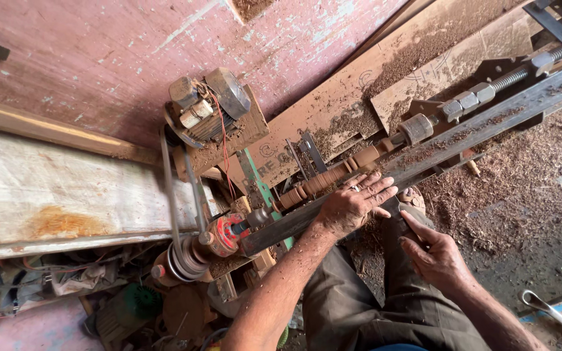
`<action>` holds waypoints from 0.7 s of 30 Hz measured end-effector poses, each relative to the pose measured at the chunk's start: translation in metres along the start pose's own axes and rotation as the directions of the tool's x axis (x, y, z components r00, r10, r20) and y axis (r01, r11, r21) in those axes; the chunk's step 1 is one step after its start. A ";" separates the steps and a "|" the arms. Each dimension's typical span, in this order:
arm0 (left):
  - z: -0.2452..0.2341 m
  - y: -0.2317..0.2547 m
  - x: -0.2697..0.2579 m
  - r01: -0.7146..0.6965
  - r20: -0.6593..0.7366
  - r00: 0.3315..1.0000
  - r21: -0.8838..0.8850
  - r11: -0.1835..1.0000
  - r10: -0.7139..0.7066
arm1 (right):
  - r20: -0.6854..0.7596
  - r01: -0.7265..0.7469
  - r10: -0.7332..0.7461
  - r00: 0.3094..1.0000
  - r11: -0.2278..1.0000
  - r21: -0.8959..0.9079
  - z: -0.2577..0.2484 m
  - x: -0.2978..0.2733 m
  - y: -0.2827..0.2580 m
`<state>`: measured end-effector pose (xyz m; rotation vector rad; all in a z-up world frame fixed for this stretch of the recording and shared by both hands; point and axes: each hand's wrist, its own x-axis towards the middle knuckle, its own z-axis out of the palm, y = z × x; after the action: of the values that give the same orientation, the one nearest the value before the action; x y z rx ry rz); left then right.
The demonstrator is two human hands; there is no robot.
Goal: The person uses a woodturning tool to shape a rotating piece of wood on a lathe, moving the tool across the surface to create decorative grooves and contours.
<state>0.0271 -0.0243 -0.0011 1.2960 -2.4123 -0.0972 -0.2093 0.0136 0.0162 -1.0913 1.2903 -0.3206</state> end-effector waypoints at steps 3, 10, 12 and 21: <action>0.004 -0.001 0.001 0.010 -0.014 1.000 -0.033 0.999 -0.010 | 0.020 -0.046 0.046 0.999 0.999 0.002 -0.006 0.001 -0.001; 0.017 -0.003 0.007 0.019 0.004 1.000 -0.017 1.000 -0.019 | -0.009 -0.026 0.026 1.000 0.999 -0.020 -0.012 0.007 0.005; 0.020 0.000 0.008 0.012 0.011 1.000 0.006 1.000 -0.012 | 0.005 -0.024 0.025 1.000 0.999 -0.032 -0.018 0.008 0.006; 0.016 0.004 0.017 0.037 0.006 0.999 0.018 0.999 -0.037 | 0.020 -0.051 0.052 0.998 0.997 -0.058 -0.029 0.012 0.000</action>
<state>0.0093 -0.0375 -0.0095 1.3511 -2.4000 -0.0898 -0.2309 -0.0081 0.0120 -1.1051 1.3134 -0.2335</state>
